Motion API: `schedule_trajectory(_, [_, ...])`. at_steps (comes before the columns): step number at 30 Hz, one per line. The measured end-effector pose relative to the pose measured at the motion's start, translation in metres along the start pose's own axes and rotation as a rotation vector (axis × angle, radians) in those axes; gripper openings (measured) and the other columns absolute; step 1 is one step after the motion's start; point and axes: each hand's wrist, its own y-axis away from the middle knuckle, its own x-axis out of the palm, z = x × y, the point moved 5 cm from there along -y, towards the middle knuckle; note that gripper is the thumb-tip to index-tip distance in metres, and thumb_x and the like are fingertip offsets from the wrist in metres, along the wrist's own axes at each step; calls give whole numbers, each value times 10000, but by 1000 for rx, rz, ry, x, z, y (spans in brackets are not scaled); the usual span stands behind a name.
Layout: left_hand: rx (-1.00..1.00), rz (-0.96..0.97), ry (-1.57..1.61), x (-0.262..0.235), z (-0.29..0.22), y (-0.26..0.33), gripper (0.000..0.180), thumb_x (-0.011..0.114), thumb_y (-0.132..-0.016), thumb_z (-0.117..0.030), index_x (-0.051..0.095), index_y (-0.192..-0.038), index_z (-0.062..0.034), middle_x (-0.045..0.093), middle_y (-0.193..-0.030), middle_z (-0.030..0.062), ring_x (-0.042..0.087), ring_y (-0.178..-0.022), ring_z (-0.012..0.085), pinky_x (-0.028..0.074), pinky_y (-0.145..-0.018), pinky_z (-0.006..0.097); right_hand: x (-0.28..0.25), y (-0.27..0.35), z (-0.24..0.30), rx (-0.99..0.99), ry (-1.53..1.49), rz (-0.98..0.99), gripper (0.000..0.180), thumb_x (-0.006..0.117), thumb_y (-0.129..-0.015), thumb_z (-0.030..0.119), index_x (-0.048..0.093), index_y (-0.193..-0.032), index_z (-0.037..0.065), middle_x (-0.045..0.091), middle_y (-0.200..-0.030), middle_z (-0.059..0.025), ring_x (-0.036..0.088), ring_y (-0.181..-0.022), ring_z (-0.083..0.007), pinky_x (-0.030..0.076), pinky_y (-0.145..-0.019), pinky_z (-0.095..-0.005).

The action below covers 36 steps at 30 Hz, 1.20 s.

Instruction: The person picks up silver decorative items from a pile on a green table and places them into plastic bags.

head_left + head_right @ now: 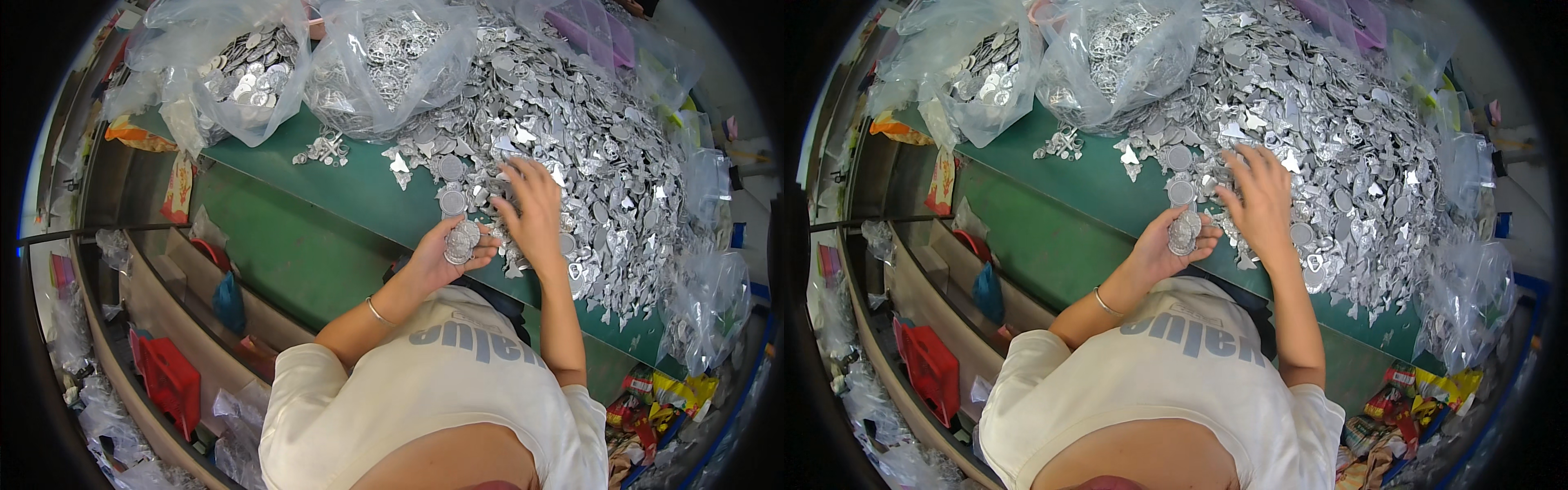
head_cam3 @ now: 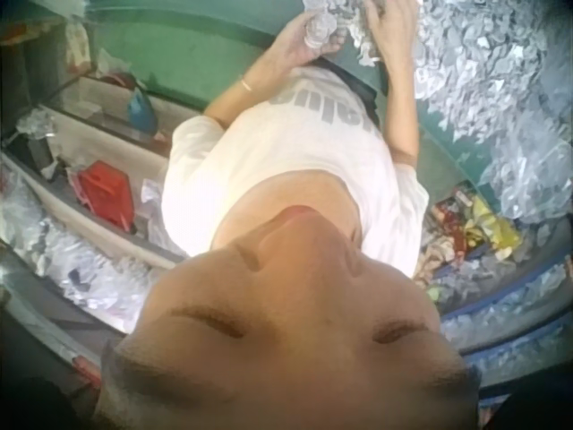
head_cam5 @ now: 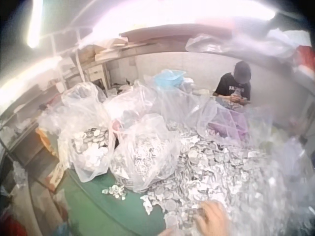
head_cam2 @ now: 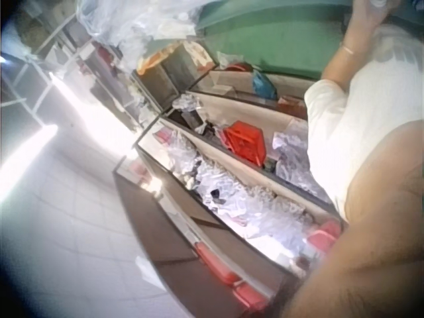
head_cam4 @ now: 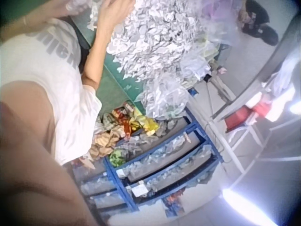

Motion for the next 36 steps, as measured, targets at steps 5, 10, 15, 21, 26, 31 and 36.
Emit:
schedule_trajectory(5, [99,-155,5,14,-5,5,327,379,-932,-296,524,-1050,-27,578,-1040,157,599,-895,245,536,-730,339,17,18,-7,-81,134,130,454,655,-730,186,512,-1146,79,492,-1195,-83,403,-1166,-297,256,-999,-470])
schedule_trajectory(10, [157,-114,85,-11,-4,2,246,474,-913,-283,526,-828,-58,503,-765,43,510,-658,136,455,-548,247,2,41,-16,-20,55,63,265,638,-729,122,543,-961,34,523,-1100,-84,446,-1150,-258,267,-979,-467])
schedule_trajectory(15, [206,-189,-195,-6,-8,4,280,508,-904,-289,562,-745,-65,465,-719,6,459,-588,93,339,-481,206,-8,72,-29,-79,70,-43,151,646,-715,95,554,-827,50,563,-1015,-70,484,-1137,-253,293,-928,-448])
schedule_trajectory(21, [712,-295,-1352,21,-22,-8,205,645,-806,-129,612,-1000,-71,494,-764,11,461,-567,108,373,-491,229,-22,103,-44,-6,158,-139,84,639,-731,54,574,-784,63,589,-1022,-49,489,-1146,-249,295,-913,-443])
schedule_trajectory(26, [850,-404,-1893,54,-19,-25,363,717,-700,-120,581,-1037,-102,513,-891,70,504,-593,195,429,-545,310,-37,105,-53,99,217,-136,84,645,-732,68,585,-790,73,586,-1087,-43,463,-1169,-255,278,-943,-450])
schedule_trajectory(31, [825,-464,-2004,48,-27,-34,295,702,-710,-115,580,-976,-80,521,-917,81,553,-678,235,453,-604,336,-54,107,-68,234,193,-245,62,638,-732,69,603,-782,70,568,-1147,-53,445,-1170,-281,257,-970,-447])
schedule_trajectory(36, [880,-483,-1930,61,-21,-24,301,687,-730,-145,563,-998,-86,508,-972,74,576,-678,288,464,-589,383,-54,108,-49,233,124,-259,160,678,-698,140,605,-826,77,571,-973,-61,492,-1001,-259,309,-852,-401])
